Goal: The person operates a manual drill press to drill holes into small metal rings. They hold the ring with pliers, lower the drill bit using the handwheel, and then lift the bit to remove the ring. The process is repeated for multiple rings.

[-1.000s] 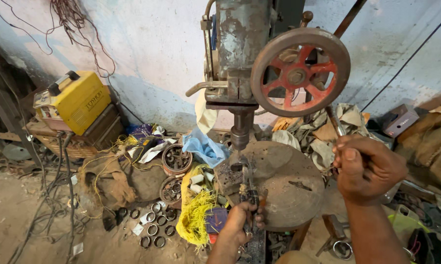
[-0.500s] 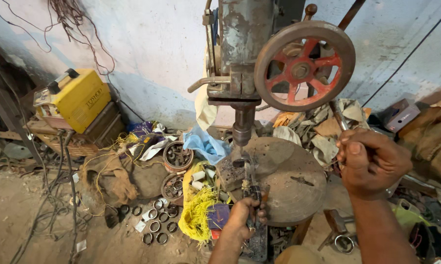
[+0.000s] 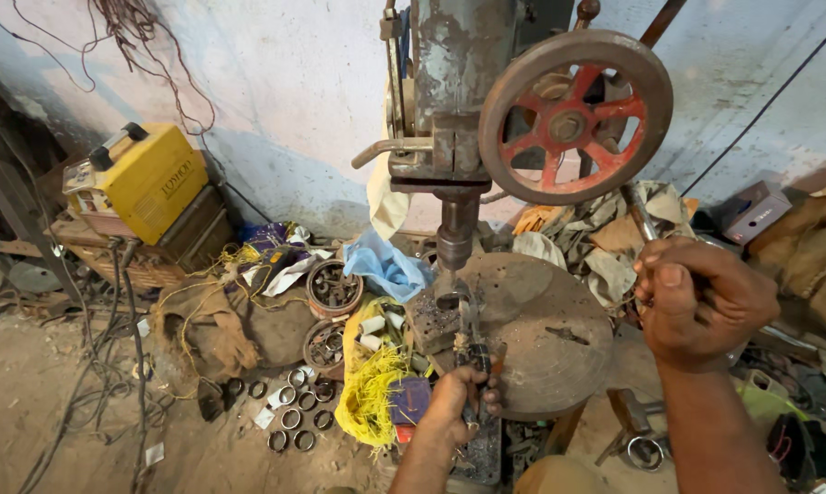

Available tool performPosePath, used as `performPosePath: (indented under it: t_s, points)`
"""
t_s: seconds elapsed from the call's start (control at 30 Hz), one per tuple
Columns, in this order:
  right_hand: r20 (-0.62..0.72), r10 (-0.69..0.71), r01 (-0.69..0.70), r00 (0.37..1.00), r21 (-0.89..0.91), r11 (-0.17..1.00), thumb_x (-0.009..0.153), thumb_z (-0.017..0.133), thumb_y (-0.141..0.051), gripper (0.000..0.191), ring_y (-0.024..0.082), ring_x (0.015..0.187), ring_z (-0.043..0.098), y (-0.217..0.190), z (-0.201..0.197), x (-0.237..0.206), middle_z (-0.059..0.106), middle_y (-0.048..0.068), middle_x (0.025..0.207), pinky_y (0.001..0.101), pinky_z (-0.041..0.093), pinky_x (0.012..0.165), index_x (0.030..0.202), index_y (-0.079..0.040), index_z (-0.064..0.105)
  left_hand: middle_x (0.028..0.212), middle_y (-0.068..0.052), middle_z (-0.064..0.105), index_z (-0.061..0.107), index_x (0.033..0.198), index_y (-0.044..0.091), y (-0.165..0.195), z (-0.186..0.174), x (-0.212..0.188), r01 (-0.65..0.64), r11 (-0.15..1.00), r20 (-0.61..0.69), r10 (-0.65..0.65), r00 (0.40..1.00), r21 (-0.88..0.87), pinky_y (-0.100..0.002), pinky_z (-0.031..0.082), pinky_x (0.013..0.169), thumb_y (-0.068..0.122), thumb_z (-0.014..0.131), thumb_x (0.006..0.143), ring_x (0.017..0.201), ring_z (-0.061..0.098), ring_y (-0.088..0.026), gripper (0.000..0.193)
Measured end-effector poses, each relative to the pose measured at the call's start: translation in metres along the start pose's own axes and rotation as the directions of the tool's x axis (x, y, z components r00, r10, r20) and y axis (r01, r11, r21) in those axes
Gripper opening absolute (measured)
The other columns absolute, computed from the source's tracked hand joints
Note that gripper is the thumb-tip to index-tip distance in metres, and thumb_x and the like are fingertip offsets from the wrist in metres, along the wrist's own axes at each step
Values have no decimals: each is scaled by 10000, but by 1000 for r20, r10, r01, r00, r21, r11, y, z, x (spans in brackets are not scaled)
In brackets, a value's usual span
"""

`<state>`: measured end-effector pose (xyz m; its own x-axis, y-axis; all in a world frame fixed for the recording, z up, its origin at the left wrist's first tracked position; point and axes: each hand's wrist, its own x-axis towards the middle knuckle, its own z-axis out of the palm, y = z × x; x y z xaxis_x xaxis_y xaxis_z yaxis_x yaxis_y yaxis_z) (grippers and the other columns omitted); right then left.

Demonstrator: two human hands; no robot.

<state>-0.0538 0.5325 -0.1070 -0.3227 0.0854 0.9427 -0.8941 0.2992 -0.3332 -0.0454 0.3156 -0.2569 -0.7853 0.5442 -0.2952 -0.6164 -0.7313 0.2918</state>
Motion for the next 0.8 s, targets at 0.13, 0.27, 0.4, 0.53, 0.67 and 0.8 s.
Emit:
performPosePath:
  t_s: [0.13, 0.27, 0.4, 0.53, 0.67, 0.8]
  points:
    - [2, -10, 10, 1000, 10, 1000, 1118, 668, -234, 328, 121, 614, 614, 1, 0, 0, 678, 166, 845, 259, 538, 630, 986, 66, 655, 768, -48, 523, 592, 1133, 106, 0, -2, 1, -8, 1000, -10, 8, 1000, 26, -316, 427, 549, 100, 507, 877, 618, 493, -163, 269]
    - [4, -1, 1, 1000, 27, 1000, 1125, 673, -236, 329, 129, 639, 624, -1, 1, 0, 678, 175, 862, 271, 539, 640, 998, 67, 658, 774, -49, 534, 578, 1125, 94, 0, -1, 1, -11, 999, -23, 12, 1000, 44, -321, 436, 552, 100, 506, 897, 628, 510, -169, 239]
    - [11, -10, 9, 1000, 42, 999, 1128, 671, -227, 318, 130, 635, 625, 3, -1, 0, 676, 165, 838, 274, 538, 636, 995, 61, 663, 772, -50, 551, 597, 1159, 65, 0, 1, -1, -12, 999, -58, 15, 998, 42, -308, 442, 535, 95, 500, 914, 618, 517, -158, 265]
    - [23, -19, 19, 1000, 9, 1000, 1124, 663, -231, 318, 122, 639, 639, 11, -5, -4, 682, 146, 840, 272, 558, 639, 993, 59, 670, 767, -35, 539, 607, 1178, 75, 0, 4, -3, -19, 997, -82, 25, 996, 71, -300, 445, 531, 87, 495, 924, 615, 514, -149, 278]
    - [83, 55, -51, 995, -58, 997, 1096, 676, -243, 320, 104, 620, 623, 4, -9, 4, 688, 127, 828, 242, 516, 604, 961, 47, 687, 778, -47, 553, 592, 1148, 80, 1, 5, -5, -18, 998, -62, 21, 998, 55, -313, 443, 538, 92, 494, 907, 620, 515, -158, 260]
    - [355, 332, -284, 874, -181, 941, 979, 688, -238, 267, 105, 554, 630, -27, -12, 54, 675, 81, 693, 241, 509, 524, 911, 20, 715, 785, -50, 556, 585, 1125, 99, 3, 7, -8, 10, 999, -48, -8, 999, 30, -318, 435, 546, 98, 498, 896, 624, 509, -165, 245]
